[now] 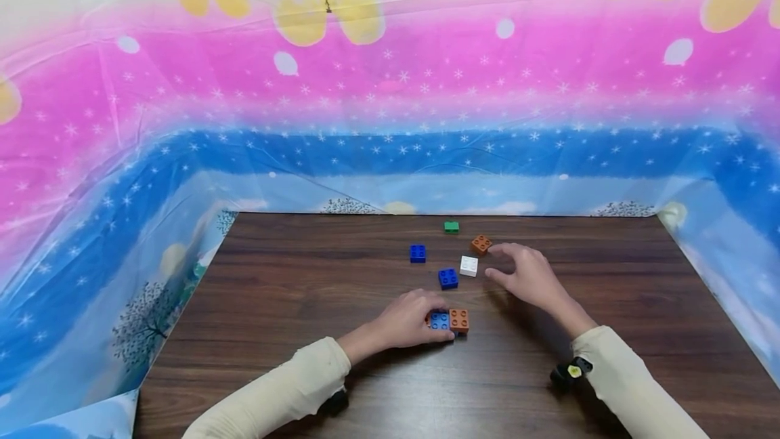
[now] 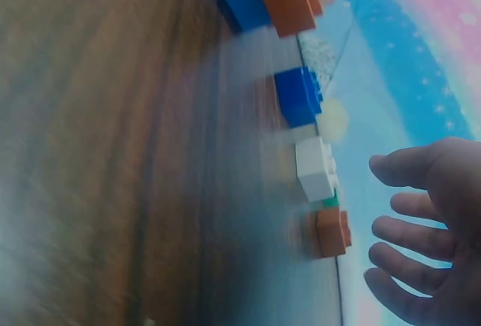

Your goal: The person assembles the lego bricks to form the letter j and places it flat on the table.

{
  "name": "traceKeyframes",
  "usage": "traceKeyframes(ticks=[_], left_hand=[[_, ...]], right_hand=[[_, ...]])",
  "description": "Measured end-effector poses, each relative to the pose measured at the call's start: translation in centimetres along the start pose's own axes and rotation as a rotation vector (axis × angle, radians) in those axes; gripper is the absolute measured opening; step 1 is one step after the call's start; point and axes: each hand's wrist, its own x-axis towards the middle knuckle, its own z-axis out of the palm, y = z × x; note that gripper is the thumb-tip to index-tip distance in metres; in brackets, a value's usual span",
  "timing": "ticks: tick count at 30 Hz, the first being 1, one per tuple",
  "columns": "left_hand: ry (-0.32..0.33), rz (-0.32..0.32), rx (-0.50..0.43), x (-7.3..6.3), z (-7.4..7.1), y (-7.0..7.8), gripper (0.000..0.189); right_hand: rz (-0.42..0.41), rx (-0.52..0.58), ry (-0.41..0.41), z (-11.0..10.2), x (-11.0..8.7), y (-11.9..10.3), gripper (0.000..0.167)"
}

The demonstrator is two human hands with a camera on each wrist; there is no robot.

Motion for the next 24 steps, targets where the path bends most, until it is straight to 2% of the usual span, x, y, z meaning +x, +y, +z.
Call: traceKeyframes(ticks=[13, 24], left_hand=[[-0.01, -0.013, 0.005, -0.1, -0.1, 0.1, 0.046], [-0.004, 0.019, 0.006, -0.1, 0.0, -0.2, 0.046]], right_hand=[[0.032, 0.036, -0.007, 0.5, 3.4, 2.6, 0.048], [0.11, 0.06, 0.002, 1.6, 4.7, 3.3, 0.052]])
